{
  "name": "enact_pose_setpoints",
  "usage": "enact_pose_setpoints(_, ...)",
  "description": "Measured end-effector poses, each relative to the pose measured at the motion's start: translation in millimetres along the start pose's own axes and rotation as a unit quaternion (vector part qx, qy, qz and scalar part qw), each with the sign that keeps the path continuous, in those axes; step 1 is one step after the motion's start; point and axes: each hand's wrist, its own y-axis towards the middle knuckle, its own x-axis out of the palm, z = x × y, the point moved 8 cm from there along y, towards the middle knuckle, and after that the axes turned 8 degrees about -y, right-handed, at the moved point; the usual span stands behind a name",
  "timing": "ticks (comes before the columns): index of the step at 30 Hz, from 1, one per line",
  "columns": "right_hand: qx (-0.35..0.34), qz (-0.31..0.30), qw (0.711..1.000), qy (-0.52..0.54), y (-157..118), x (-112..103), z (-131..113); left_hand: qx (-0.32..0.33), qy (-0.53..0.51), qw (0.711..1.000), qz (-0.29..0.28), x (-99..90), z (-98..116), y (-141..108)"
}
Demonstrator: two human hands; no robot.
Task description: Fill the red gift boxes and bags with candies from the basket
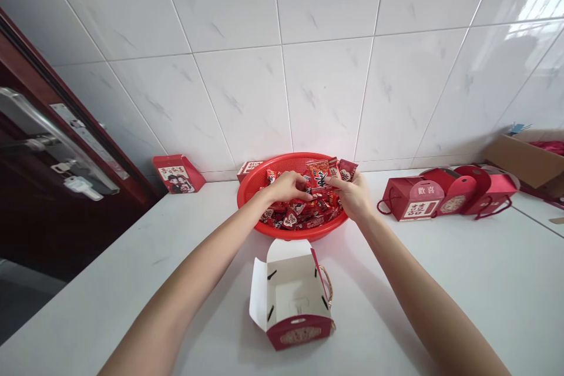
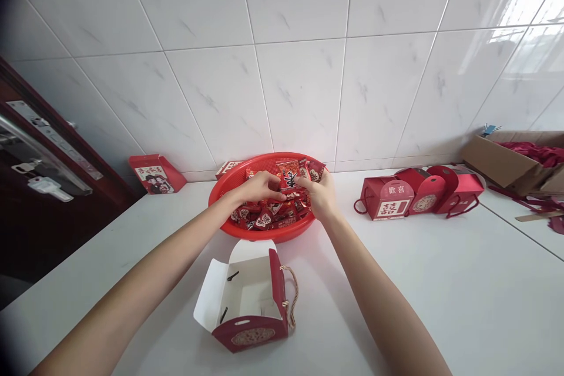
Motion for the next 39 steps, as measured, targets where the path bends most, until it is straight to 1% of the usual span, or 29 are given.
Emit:
enact_pose_setpoints(3, 0.004, -0.001, 1.000, 0.004, -0.2, 0.3, 0.6, 0.023, -0.025, 0.999, 0.003, -1.6, 1.7, 0.7)
enact_pose_setpoints(6, 0.003, 0.000, 1.000, -0.001, -0.4, -0.2, 0.8, 0.028, -0.025, 0.999, 0.013, -4.0, 2.1, 0.8)
enact_pose_setpoints(10, 0.003, 0.002, 1.000, -0.012, -1.0, -1.0, 1.8, 0.012, 0.006, 0.999, 0.029, -6.8, 0.6, -0.1)
enact_pose_setpoints(13, 0.001, 0.001, 1.000, -0.011, -1.1, -1.2, 1.9, -0.021, 0.040, 0.999, 0.026, -5.5, -3.9, -0.2)
enact_pose_setpoints(15, -0.001, 0.002, 1.000, -0.012, -0.9, -1.6, 2.0, -0.041, 0.060, 0.997, 0.012, -2.1, -6.9, -0.5)
enact_pose_setpoints(17, -0.002, 0.003, 1.000, -0.013, -0.6, -2.3, 2.4, -0.055, 0.074, 0.996, -0.015, 3.5, -8.7, -1.5)
enact_pose_setpoints(21, -0.001, 0.005, 1.000, -0.018, -0.1, -2.9, 3.3, -0.065, 0.089, 0.992, -0.068, 15.0, -9.2, -5.6)
enact_pose_setpoints(24, -0.004, 0.008, 1.000, -0.024, 0.3, -3.1, 2.7, -0.067, 0.103, 0.988, -0.095, 20.3, -10.8, -6.6)
enact_pose_setpoints(32, -0.008, 0.015, 1.000, -0.019, 0.9, -4.3, 3.0, -0.047, 0.160, 0.979, -0.116, 28.6, -24.4, 2.8)
enact_pose_setpoints(36, -0.005, 0.018, 1.000, -0.018, 0.8, -5.0, 4.0, -0.038, 0.189, 0.972, -0.137, 37.5, -23.1, 5.1)
enact_pose_setpoints(39, -0.003, 0.019, 1.000, -0.014, 0.5, -5.0, 4.2, -0.041, 0.200, 0.968, -0.146, 40.6, -19.3, 4.5)
